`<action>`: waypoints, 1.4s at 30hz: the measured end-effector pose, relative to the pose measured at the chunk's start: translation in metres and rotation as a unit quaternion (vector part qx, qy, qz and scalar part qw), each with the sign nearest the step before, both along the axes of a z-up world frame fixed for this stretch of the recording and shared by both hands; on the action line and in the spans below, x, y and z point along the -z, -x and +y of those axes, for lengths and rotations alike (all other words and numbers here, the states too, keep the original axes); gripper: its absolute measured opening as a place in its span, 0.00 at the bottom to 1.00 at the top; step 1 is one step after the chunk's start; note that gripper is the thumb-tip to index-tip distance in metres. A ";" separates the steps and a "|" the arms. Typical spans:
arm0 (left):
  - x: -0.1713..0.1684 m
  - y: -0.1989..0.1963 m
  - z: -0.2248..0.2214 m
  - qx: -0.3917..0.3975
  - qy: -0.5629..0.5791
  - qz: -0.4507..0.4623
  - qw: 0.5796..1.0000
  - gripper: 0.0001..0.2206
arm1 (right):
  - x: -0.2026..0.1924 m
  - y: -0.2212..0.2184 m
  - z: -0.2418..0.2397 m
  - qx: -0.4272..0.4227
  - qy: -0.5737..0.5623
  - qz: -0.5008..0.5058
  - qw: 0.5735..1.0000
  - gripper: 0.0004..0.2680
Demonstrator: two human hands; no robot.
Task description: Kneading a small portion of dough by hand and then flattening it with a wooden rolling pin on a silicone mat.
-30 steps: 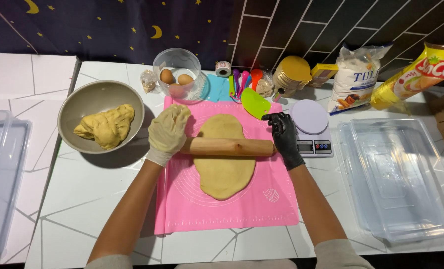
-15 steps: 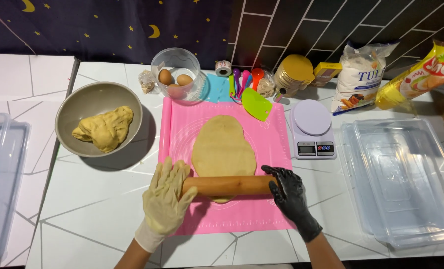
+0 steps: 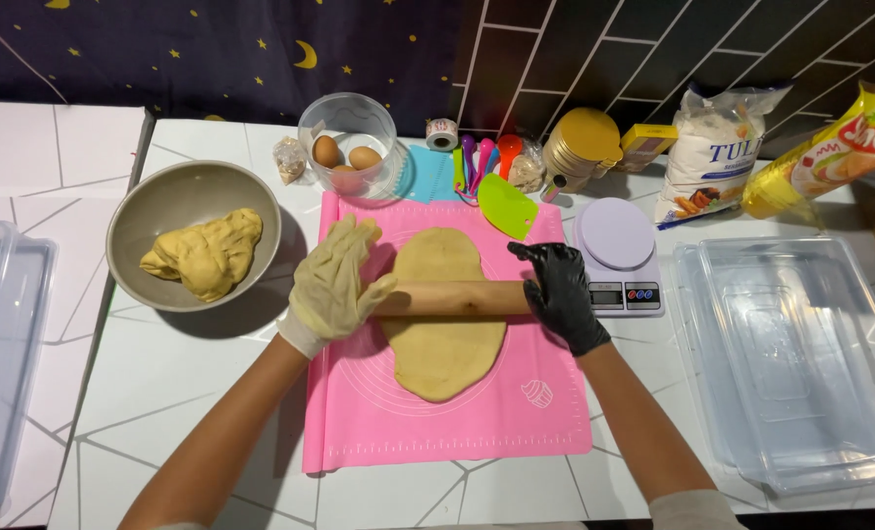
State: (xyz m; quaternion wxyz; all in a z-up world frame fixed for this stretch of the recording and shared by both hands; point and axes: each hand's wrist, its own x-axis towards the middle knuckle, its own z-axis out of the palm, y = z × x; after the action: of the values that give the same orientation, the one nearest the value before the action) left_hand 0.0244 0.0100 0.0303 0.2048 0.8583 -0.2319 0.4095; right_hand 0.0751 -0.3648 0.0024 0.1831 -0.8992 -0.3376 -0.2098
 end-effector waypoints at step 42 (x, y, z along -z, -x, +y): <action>0.012 -0.043 0.001 -0.060 0.038 0.034 0.997 0.25 | -0.024 -0.027 0.015 0.000 -0.062 0.024 0.998 0.12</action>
State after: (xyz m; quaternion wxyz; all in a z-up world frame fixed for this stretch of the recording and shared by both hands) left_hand 0.0671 0.0105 0.0180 0.2198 0.8757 -0.1573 0.4002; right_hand 0.1023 -0.3495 0.0262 0.2465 -0.8908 -0.3195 -0.2091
